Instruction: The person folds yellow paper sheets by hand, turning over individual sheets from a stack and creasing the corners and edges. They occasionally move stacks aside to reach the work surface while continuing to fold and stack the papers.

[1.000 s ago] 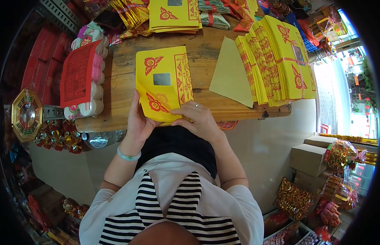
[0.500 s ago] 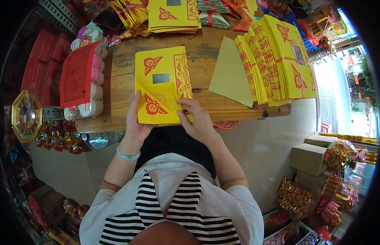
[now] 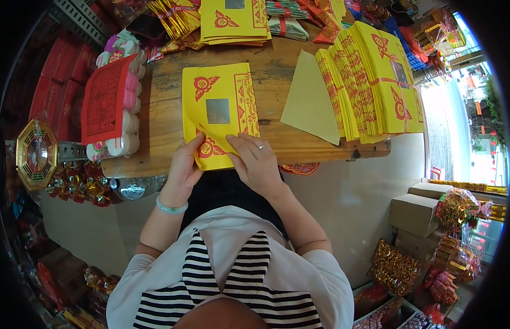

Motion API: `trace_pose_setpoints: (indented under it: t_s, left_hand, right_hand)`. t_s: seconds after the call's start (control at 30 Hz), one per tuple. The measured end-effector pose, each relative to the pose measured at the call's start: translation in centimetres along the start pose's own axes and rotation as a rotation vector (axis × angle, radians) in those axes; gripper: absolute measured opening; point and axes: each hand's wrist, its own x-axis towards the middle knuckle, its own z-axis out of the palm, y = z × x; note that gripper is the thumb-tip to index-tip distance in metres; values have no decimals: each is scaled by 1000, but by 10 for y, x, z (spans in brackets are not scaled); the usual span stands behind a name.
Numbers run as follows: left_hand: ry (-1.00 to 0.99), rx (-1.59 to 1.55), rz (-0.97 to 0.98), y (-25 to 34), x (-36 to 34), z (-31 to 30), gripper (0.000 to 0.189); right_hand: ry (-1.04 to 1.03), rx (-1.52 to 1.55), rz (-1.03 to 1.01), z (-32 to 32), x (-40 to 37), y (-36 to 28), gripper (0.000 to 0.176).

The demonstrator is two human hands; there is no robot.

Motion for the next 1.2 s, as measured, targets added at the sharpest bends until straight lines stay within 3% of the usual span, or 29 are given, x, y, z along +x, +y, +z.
trace_pose_setpoints:
  t_s: [0.2, 0.37, 0.5, 0.7, 0.87, 1.0, 1.2]
  left_hand:
    - [-70, 37, 31, -8, 9, -18, 23]
    - [10, 70, 29, -4, 3, -5, 24]
    - [93, 41, -3, -2, 1, -3, 25]
    - [40, -1, -11, 4, -6, -22, 27]
    - [29, -76, 32, 15, -15, -55, 28]
    - [-40, -153, 111, 22, -21, -84, 30]
    - [-23, -302, 185, 26, -35, -90, 33]
  right_hand:
    - [-35, -55, -28, 1, 2, -5, 43]
    - [12, -46, -70, 5, -4, 7, 42]
    - [-10, 10, 144, -7, -8, 0, 40]
    - [92, -11, 190, -9, -16, 12, 40]
    - [20, -86, 226, -14, -15, 14, 39]
    - [58, -42, -34, -12, 2, 9, 39]
    - [-159, -265, -67, -9, 10, 1, 45]
